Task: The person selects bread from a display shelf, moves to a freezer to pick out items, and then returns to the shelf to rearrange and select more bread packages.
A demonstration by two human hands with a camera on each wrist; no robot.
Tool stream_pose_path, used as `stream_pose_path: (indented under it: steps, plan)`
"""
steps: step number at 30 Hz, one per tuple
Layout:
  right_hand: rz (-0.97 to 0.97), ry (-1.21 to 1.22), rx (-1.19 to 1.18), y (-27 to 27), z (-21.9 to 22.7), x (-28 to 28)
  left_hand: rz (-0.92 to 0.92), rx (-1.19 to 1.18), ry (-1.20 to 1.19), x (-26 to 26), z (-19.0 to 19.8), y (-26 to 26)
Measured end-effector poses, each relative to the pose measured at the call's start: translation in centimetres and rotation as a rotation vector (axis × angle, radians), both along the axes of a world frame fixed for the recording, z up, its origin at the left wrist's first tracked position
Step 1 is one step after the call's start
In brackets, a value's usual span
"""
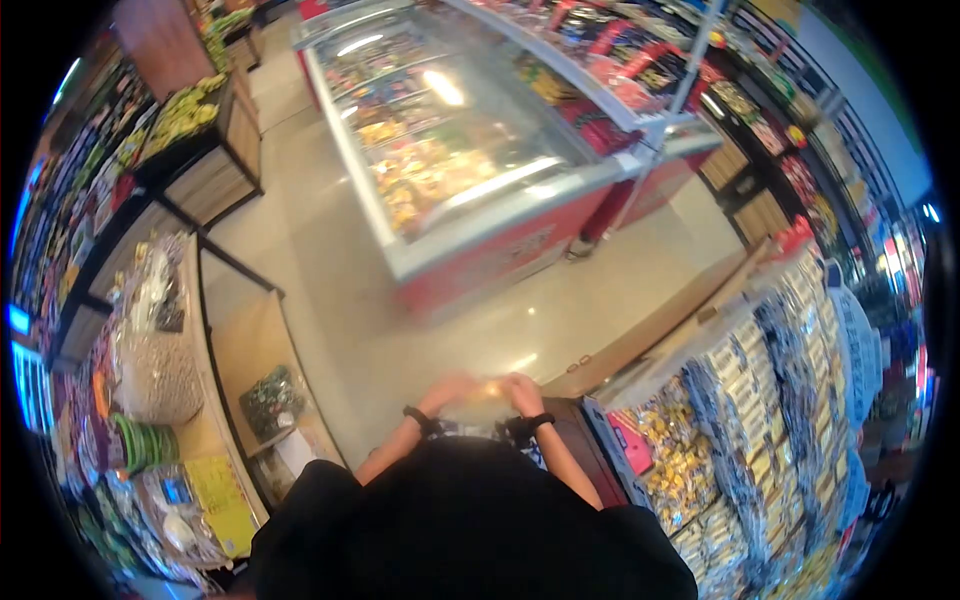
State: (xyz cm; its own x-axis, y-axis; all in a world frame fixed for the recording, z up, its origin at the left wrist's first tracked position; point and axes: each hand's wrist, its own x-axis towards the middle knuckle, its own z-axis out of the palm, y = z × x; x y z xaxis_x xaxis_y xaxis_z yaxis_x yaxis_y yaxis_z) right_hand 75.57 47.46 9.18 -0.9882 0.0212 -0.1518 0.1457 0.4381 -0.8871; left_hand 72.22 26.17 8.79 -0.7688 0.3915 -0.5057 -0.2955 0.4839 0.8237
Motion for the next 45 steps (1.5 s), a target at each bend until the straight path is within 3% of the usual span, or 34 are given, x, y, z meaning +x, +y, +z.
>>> stream_pose_path:
  steps: [1, 3, 6, 12, 14, 19, 21, 27, 30, 32, 34, 37, 39, 42, 45]
  plan:
    - [0.02, -0.151, -0.081, -2.1, 0.0, -1.1, 0.097, 0.027, -0.055, 0.3, 0.6, -2.1]
    - [0.128, -0.212, -0.025, -6.1, 1.1, -2.9, 0.391, 0.187, -0.092, 0.2, 1.7, -6.2]
    - [0.251, -0.275, -0.095, -11.7, 3.2, -6.3, 0.599, 0.238, 0.033, 0.4, 3.0, -11.1]
    - [0.44, -0.284, -0.121, -19.4, 2.2, -11.9, 0.915, 0.357, 0.071, -0.2, 1.9, -16.9]
    - [0.464, -0.257, -0.104, -21.7, -1.6, -13.7, 0.996, 0.391, 0.055, -0.9, 1.5, -18.5]
    - [0.533, -0.255, -0.103, -28.5, 0.3, -20.9, 1.153, 0.323, -0.024, -5.9, 0.4, -24.7]
    - [0.567, -0.275, -0.075, -31.1, 1.3, -23.8, 1.129, 0.306, -0.007, -8.3, 0.7, -27.7]
    - [0.333, -0.295, -0.205, -37.6, -1.3, -33.3, 0.988, 0.271, 0.037, -21.1, 3.8, -35.8]
    - [0.19, -0.401, -0.453, -38.5, 6.7, -36.1, 0.828, 0.197, 0.163, -26.8, 4.3, -38.0]
    - [0.168, -0.347, -0.379, -38.6, 2.8, -37.7, 0.781, 0.218, 0.17, -30.3, 4.9, -37.9]
    - [0.081, -0.251, -0.377, -37.8, 3.6, -38.9, 0.834, 0.291, 0.065, -33.2, 6.5, -36.7]
    - [-0.024, -0.148, -0.419, -36.2, 1.8, -40.3, 0.711, 0.294, 0.068, -37.9, 6.3, -35.2]
    - [-0.118, -0.146, -0.453, -34.6, 2.2, -41.2, 0.442, 0.19, 0.232, -41.7, 4.9, -34.2]
    - [-0.359, -0.216, -0.531, -32.6, 2.8, -43.0, 0.234, 0.238, 0.199, -47.1, 5.4, -31.3]
    - [-0.534, 0.133, -0.327, -32.2, 0.0, -45.2, 0.123, 0.317, 0.177, -53.0, 6.2, -27.7]
